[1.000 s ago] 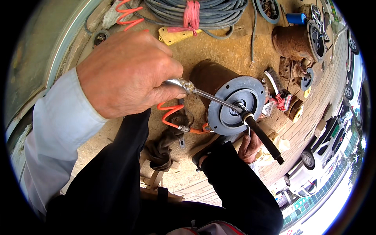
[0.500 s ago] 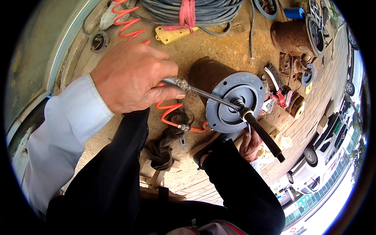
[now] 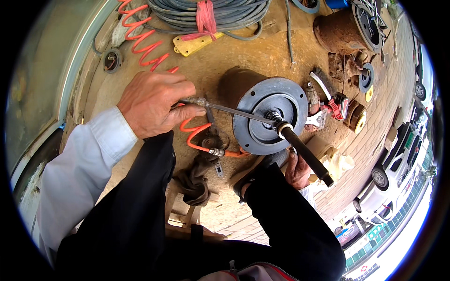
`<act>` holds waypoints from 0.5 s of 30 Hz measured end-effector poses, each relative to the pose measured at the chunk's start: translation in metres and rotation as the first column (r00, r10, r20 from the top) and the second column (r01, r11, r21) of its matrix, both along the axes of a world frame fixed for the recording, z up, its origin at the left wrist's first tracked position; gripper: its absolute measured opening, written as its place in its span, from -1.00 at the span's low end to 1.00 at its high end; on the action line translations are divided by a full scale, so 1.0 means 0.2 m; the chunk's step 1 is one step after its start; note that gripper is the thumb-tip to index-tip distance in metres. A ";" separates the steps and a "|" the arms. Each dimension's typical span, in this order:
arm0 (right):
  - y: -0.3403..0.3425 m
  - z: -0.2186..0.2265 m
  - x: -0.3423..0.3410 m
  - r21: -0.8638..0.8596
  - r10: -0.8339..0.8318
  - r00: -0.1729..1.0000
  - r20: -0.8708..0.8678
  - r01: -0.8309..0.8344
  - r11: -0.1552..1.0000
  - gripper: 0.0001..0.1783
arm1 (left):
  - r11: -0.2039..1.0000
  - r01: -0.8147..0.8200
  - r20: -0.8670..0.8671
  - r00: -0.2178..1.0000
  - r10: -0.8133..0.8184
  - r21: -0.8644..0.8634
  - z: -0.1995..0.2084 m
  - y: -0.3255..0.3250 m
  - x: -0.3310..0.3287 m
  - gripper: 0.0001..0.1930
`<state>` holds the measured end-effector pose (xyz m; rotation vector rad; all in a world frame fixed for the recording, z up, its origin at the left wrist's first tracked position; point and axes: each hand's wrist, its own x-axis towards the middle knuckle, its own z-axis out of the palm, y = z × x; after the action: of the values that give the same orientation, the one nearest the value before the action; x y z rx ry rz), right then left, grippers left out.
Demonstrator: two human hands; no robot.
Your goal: The person sits cross-legged on the ground and assembles a mechanical component, likely a motor or pump. They insert a small ring, attach a shaft, and use a wrench and an air tool to tighten the assembly.
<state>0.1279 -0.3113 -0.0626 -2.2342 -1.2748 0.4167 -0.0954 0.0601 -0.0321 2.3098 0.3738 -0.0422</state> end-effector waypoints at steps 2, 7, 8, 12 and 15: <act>-0.02 -0.02 0.01 0.006 -0.001 1.000 -0.025 0.001 1.000 -0.86 | 1.000 0.009 0.005 1.000 -0.009 0.004 0.00 0.00 0.00 -0.66; 0.06 0.10 0.02 -0.124 0.017 0.998 -0.068 -0.026 0.992 -0.88 | 0.995 0.099 -0.059 0.994 -0.097 0.026 -0.02 -0.01 0.02 -0.71; 0.08 0.08 0.02 -0.097 0.029 0.998 -0.056 -0.035 0.995 -0.87 | 0.994 0.103 -0.080 0.992 -0.099 0.045 -0.02 -0.02 0.01 -0.71; 0.08 0.07 0.01 -0.096 0.080 0.995 0.067 -0.073 0.993 -0.78 | 0.985 0.135 -0.087 0.988 -0.126 0.111 -0.01 -0.03 0.03 -0.68; 0.08 0.09 0.00 -0.098 0.061 0.985 0.159 -0.046 0.994 -0.76 | 0.979 0.150 -0.052 0.988 -0.144 0.140 0.00 -0.04 0.05 -0.67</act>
<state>0.1285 -0.2951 -0.0447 -2.3580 -1.4281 0.3262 -0.0845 0.0521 -0.0320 2.4792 0.2320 -0.1408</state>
